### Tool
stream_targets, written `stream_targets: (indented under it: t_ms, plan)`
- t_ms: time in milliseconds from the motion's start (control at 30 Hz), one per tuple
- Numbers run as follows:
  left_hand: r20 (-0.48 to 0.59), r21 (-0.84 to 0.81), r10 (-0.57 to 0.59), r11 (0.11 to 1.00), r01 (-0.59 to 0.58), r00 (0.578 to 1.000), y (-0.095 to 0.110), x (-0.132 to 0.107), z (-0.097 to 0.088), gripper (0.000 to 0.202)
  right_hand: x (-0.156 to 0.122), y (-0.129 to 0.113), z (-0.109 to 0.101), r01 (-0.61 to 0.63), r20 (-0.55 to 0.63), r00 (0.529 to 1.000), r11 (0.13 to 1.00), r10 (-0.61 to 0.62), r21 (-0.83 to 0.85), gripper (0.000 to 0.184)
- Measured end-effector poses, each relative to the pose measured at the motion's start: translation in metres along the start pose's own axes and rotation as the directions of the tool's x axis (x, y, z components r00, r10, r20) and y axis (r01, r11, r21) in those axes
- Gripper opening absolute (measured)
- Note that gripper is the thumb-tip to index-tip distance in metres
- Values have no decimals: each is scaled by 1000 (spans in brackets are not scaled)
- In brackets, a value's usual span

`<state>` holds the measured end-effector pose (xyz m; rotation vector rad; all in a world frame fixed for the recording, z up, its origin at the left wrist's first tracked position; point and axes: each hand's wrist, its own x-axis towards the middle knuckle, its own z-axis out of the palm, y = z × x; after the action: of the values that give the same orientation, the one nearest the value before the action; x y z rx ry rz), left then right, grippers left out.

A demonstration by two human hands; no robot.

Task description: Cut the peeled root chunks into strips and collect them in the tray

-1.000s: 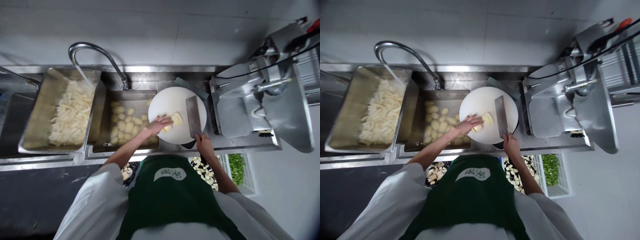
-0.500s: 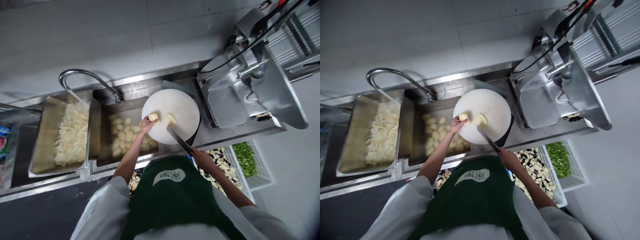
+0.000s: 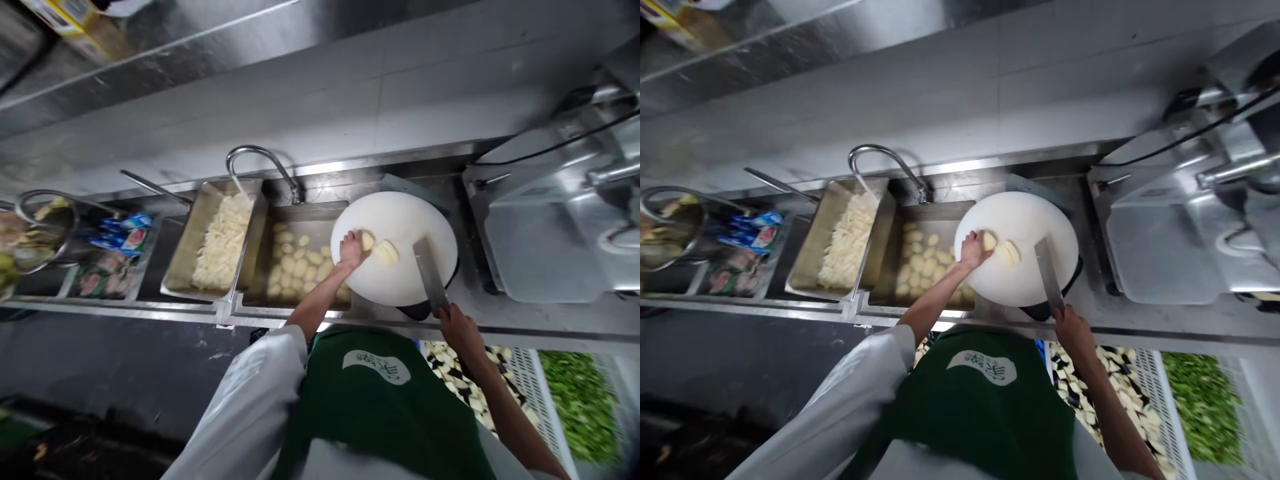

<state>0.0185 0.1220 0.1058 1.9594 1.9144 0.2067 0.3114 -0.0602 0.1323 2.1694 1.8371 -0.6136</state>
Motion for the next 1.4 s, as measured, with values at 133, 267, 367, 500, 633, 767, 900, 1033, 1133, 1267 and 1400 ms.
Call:
stream_targets:
  t_ms: [133, 267, 367, 500, 633, 767, 900, 1033, 1133, 1267, 1400]
  plan:
    - [-143, -24, 102, 994, -106, 985, 3, 4, -7, 68, -5, -9, -2, -33, 25, 999, 999, 33, 22, 26]
    - [72, -31, 535, 845, -534, 842, 35, 13, 4, 52, -6, -18, -16, -75, 66, 995, 996, 72, 47, 29]
    - [391, 25, 590, 760, -650, 706, 54, 24, 11, 43, -5, -16, -23, -94, 86, 992, 993, 88, 72, 29]
    - [263, -22, 713, 678, -734, 651, 40, 8, 11, 37, -18, -10, -22, -50, 116, 992, 997, 42, 66, 30]
    - [68, -109, 757, 653, -750, 650, -5, -42, 21, 42, -36, -9, -21, 84, 168, 982, 996, -87, 24, 29]
    - [-21, -225, 711, 682, -696, 703, -29, -77, 39, 41, -41, -18, -27, 196, 188, 963, 981, -191, -10, 29]
    - [-204, -236, 550, 775, -586, 810, -15, -77, 52, 22, -40, -32, -31, 229, 234, 949, 971, -209, -61, 30]
    - [-220, -175, 530, 804, -568, 819, 0, -69, 56, 25, -43, -40, -32, 263, 241, 941, 962, -239, -75, 26]
    - [-215, -179, 524, 808, -561, 824, 0, -69, 57, 25, -35, -51, -34, 271, 261, 932, 962, -251, -44, 27]
    - [-235, -211, 536, 786, -581, 811, -7, -72, 60, 26, -12, -74, -37, 241, 299, 927, 970, -227, -10, 27]
    - [-262, -236, 510, 790, -567, 819, -11, -75, 67, 26, -13, -79, -42, 239, 296, 930, 970, -216, -41, 31]
